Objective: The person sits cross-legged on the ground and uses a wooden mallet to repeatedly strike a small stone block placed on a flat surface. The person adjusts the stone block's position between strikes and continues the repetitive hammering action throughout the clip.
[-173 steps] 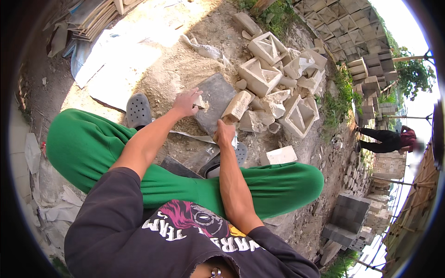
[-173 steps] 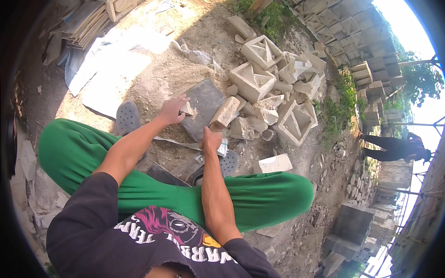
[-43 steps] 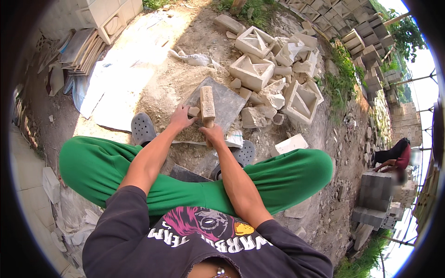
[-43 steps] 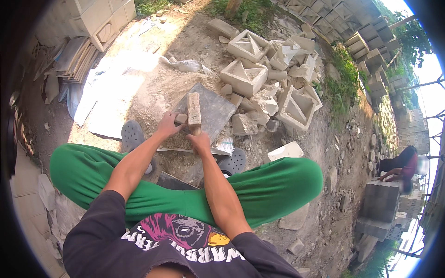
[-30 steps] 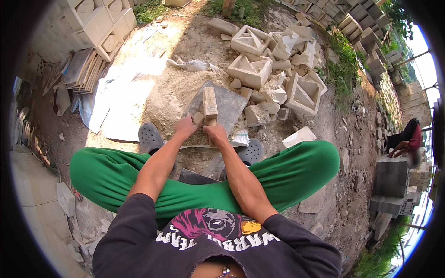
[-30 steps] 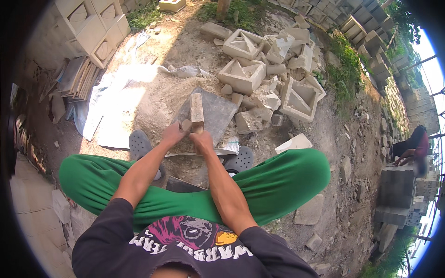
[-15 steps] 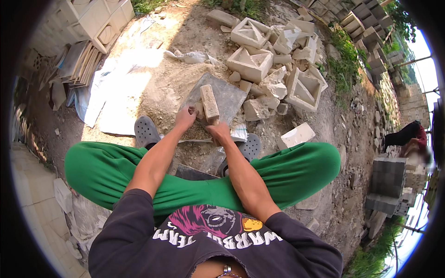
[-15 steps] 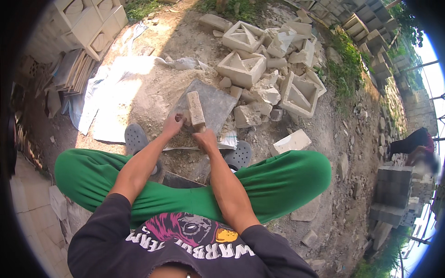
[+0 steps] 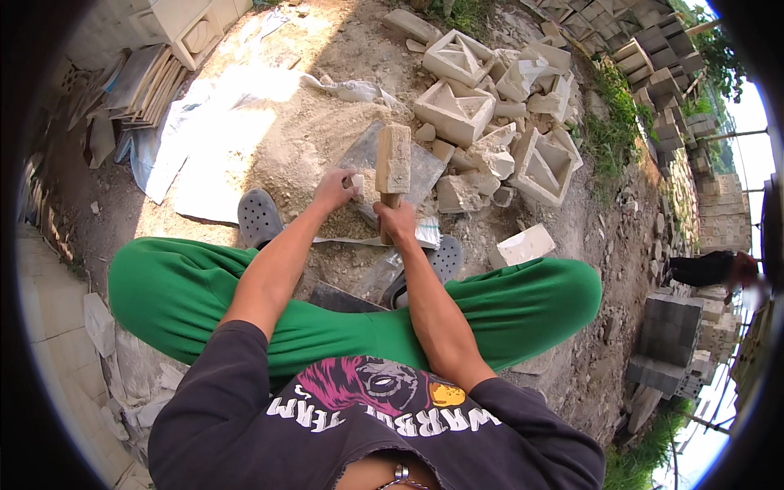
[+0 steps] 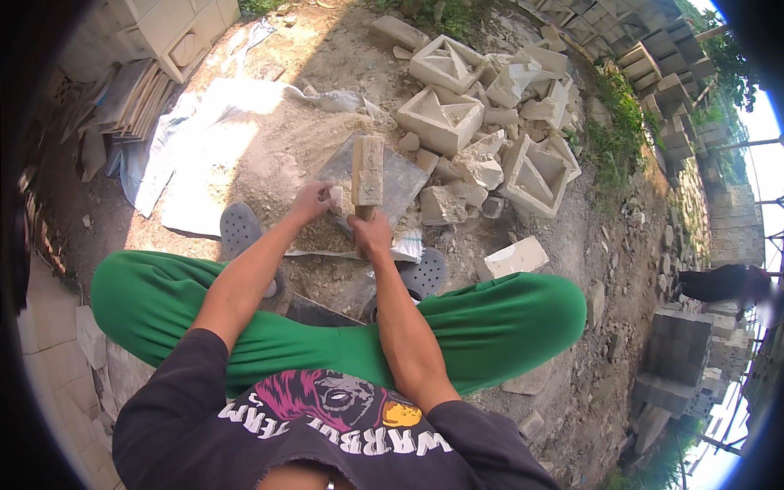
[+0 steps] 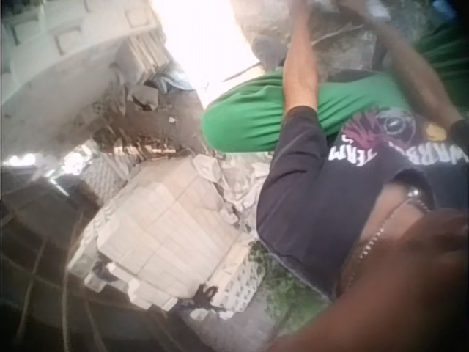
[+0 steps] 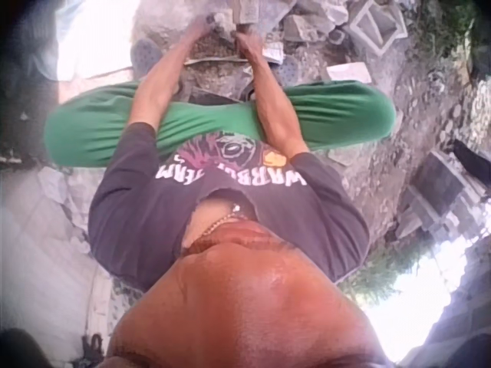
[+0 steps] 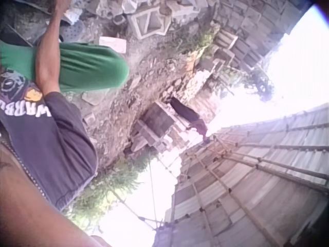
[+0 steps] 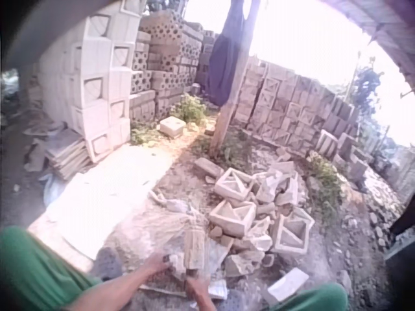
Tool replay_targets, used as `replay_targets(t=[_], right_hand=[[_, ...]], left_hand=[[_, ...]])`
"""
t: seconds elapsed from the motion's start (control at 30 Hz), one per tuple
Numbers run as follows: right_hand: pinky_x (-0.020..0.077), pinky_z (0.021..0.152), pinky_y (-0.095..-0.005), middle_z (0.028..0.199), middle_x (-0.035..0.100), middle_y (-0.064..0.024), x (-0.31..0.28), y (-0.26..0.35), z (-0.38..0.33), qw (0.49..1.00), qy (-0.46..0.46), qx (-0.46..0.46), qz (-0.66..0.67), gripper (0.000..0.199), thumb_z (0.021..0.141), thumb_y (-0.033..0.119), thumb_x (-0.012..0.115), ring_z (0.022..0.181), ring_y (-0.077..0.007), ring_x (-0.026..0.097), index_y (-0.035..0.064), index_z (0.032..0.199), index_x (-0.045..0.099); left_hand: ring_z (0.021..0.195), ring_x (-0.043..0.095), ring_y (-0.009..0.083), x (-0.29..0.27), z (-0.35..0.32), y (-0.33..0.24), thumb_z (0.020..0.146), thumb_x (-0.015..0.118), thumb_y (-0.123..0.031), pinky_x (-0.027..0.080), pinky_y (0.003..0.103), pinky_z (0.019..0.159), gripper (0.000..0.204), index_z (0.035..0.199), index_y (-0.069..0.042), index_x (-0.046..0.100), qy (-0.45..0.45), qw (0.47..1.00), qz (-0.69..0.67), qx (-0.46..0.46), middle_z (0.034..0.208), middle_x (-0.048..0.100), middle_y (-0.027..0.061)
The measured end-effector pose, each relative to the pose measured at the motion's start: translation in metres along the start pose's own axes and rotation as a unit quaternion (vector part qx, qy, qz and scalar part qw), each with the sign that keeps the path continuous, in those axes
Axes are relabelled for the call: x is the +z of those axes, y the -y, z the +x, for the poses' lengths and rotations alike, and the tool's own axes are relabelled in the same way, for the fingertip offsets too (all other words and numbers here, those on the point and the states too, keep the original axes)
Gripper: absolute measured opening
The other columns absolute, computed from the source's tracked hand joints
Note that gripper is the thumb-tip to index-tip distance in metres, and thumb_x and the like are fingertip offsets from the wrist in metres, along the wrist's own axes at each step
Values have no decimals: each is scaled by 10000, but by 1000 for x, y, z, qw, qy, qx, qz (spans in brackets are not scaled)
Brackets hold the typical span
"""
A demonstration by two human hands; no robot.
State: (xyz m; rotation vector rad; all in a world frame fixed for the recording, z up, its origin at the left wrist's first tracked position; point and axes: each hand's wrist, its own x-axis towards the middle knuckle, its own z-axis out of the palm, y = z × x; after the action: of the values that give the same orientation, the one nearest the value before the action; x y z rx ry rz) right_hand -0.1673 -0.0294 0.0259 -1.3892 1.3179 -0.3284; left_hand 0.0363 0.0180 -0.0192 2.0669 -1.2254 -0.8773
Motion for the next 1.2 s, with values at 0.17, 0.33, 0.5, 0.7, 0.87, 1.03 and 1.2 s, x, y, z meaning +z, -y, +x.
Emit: replay_targets(t=[0.17, 0.33, 0.5, 0.7, 0.87, 1.03, 1.2], right_hand=[[548, 705, -415, 791, 721, -199, 13, -17, -4, 993, 34, 61, -96, 457, 714, 358, 734, 761, -315, 725, -37, 943, 720], [512, 523, -354, 660, 660, -92, 9, 8, -15, 999, -24, 5, -31, 282, 759, 246, 728, 534, -197, 650, -18, 825, 656], [500, 509, -363, 642, 643, -72, 10, 20, -14, 998, -53, -22, 13, 227, 758, 202, 721, 518, -187, 630, 3, 826, 634], [543, 653, -404, 734, 705, -163, 5, -23, 7, 987, 28, 126, -91, 377, 714, 299, 719, 618, -280, 686, -48, 857, 689], [522, 595, -377, 672, 670, -108, -3, 48, -28, 998, -16, 57, 0, 327, 739, 266, 722, 591, -222, 673, -40, 842, 676], [501, 509, -321, 666, 651, -75, -5, 57, -11, 997, -47, -63, 0, 224, 778, 182, 734, 537, -166, 634, -19, 857, 678], [505, 517, -327, 670, 661, -82, 9, -9, 15, 978, -24, -42, -203, 306, 740, 229, 750, 533, -177, 637, -27, 891, 676]], left_hand=[[912, 677, 279, 5, -4, 1, 742, 826, -252, 528, 391, 841, 442, 1116, -58, 693, -72, 996, 11, -42, 982, 695, 145], [865, 688, 293, -1, -16, -5, 694, 848, -439, 529, 401, 789, 480, 914, -55, 661, -78, 987, 50, -129, 906, 709, 146], [834, 685, 312, -6, -17, -11, 687, 864, -496, 525, 419, 750, 504, 878, -79, 656, -39, 981, 27, -186, 868, 711, 127], [796, 696, 279, 5, -11, -10, 710, 858, -477, 530, 396, 727, 446, 773, -84, 657, -93, 970, -20, -222, 805, 716, 123], [752, 700, 280, 8, -10, 2, 739, 844, -434, 539, 393, 722, 389, 758, -88, 668, -96, 961, -67, -251, 742, 716, 116], [754, 704, 278, 20, -6, 12, 769, 828, -398, 542, 392, 726, 355, 759, -81, 670, -105, 958, -126, -237, 746, 721, 111], [765, 711, 279, 22, 0, 4, 803, 810, -391, 544, 386, 735, 346, 790, -70, 681, -118, 957, -115, -241, 759, 726, 98]])
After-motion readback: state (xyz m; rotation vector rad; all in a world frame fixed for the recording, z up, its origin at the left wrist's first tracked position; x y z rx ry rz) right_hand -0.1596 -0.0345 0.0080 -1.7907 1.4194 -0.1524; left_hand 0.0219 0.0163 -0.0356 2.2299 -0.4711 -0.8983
